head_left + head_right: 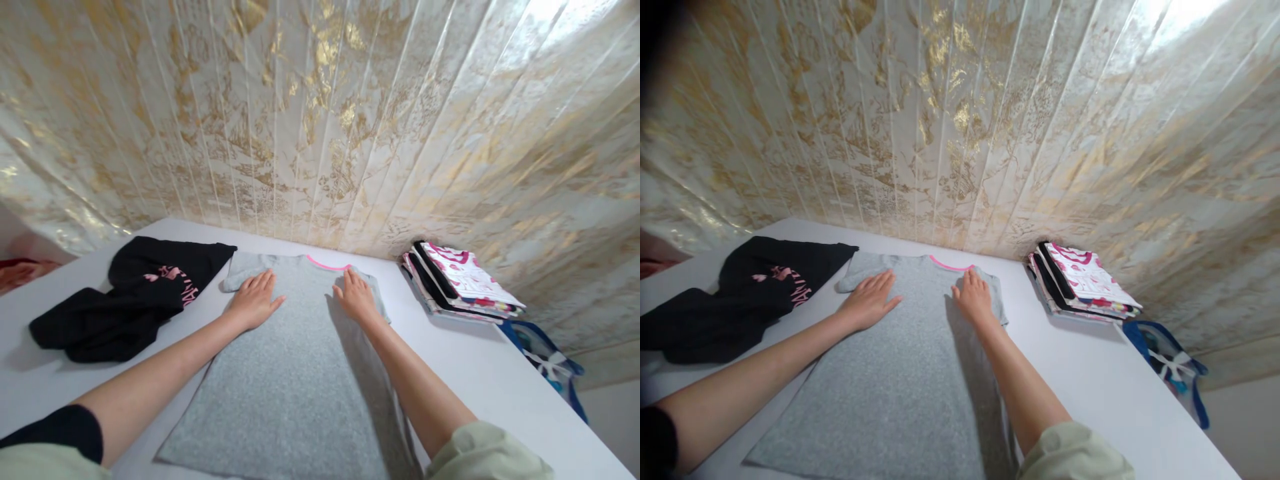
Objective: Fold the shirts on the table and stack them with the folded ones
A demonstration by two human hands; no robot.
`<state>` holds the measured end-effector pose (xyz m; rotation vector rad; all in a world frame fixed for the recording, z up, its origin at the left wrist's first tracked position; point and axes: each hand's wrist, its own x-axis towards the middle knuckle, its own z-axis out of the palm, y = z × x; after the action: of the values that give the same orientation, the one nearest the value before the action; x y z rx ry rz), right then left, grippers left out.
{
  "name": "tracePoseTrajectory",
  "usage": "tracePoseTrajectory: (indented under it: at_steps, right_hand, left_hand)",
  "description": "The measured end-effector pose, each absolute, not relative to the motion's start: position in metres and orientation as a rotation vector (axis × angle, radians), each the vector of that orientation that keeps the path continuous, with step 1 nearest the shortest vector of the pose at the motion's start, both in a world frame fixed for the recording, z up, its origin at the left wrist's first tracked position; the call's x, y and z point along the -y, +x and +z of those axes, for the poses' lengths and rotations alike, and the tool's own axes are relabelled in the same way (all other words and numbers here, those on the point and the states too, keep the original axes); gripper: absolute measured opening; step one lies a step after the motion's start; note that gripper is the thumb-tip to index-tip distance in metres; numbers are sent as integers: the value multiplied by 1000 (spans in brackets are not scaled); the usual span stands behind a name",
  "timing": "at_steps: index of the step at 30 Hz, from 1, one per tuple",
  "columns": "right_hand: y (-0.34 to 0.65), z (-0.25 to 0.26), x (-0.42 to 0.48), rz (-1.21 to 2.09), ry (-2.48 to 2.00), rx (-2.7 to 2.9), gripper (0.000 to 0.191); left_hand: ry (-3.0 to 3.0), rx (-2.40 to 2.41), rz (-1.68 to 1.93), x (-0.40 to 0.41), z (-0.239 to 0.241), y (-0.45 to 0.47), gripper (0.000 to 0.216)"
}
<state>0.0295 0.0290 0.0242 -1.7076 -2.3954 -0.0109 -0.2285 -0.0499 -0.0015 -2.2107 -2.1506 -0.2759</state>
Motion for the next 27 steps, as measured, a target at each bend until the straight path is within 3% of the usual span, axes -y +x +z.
tracePoseTrajectory:
  at_steps: [5, 9, 16, 20, 27]
  right_hand:
    - [-60, 44, -15, 228, -1307, 2552, 55]
    - [-114, 32, -12, 342, -1182, 2589, 48]
    - [-125, 1, -12, 224, -1198, 2528, 56]
    - [-124, 1, -12, 226, -1189, 2539, 59]
    - [-125, 1, -12, 239, -1194, 2526, 60]
  left_hand:
    - [-2199, 2116, -321, 49, -4, -231, 67]
    - [-2140, 2075, -433, 52, -6, -232, 52]
    - [-1681, 2252, -726, 44, -11, -259, 48]
    - [-1554, 2574, -567, 19, 7, -304, 59]
    - [-1645, 2733, -232, -16, 38, -330, 53]
